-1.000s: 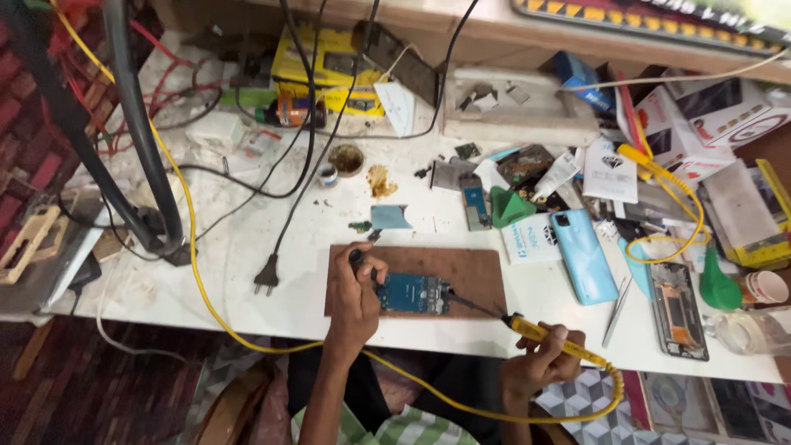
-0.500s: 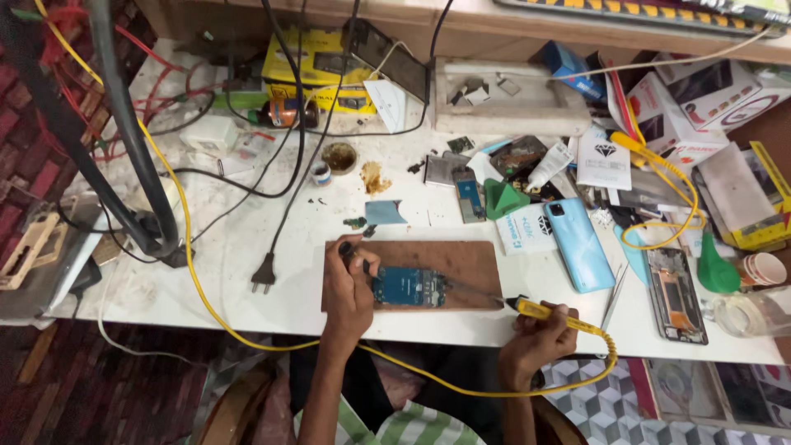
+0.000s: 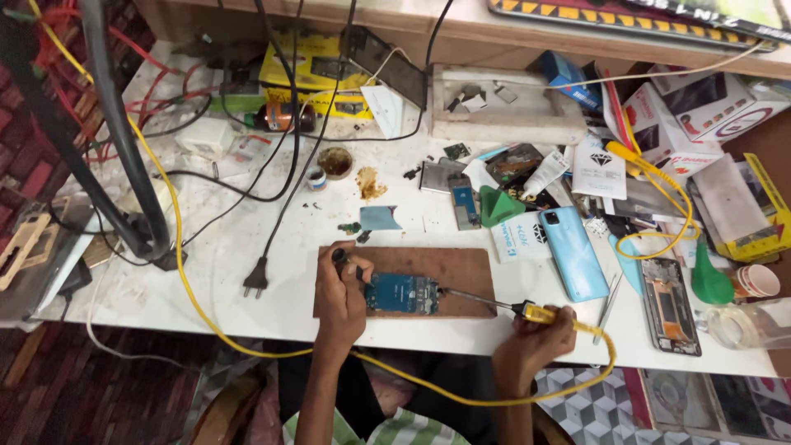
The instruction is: The person uses a soldering iron and a screwdriver to work on a blue circuit board placed on a wooden block. They repeatedly apply heat to specific points on the board while holding it steady, occasionally adjusting the board's position. The workspace is cluttered with various electronic parts and tools.
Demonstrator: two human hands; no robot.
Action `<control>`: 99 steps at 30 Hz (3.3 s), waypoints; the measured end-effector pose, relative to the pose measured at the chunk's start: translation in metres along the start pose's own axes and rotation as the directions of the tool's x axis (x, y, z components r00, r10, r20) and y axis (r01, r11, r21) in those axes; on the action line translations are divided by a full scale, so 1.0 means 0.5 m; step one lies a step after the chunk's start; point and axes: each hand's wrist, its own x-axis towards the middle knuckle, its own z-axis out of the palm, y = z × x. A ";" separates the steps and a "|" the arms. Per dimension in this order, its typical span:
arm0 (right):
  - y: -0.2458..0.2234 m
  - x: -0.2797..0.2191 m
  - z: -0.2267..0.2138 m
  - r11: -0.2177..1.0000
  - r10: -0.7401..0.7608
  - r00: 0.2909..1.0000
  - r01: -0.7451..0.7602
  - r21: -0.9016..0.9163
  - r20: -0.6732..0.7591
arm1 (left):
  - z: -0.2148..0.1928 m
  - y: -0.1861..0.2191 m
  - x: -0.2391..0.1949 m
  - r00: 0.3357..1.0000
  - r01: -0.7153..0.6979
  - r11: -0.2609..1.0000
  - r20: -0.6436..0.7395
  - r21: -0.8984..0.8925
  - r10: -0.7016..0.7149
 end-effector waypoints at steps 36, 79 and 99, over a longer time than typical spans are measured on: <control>0.039 -0.014 0.041 0.997 -0.036 0.999 0.034 -0.072 -0.030 | -0.008 -0.036 -0.021 0.995 -0.089 0.996 0.050 0.007 0.089; -0.153 -0.012 0.161 0.665 -0.189 0.723 0.592 -0.455 0.664 | -0.006 -0.004 -0.005 0.993 -0.101 0.995 0.059 -0.009 0.101; 0.009 0.086 0.276 0.968 0.182 0.610 0.025 -0.249 0.771 | -0.014 0.010 0.000 0.997 -0.069 0.997 -0.028 -0.031 0.068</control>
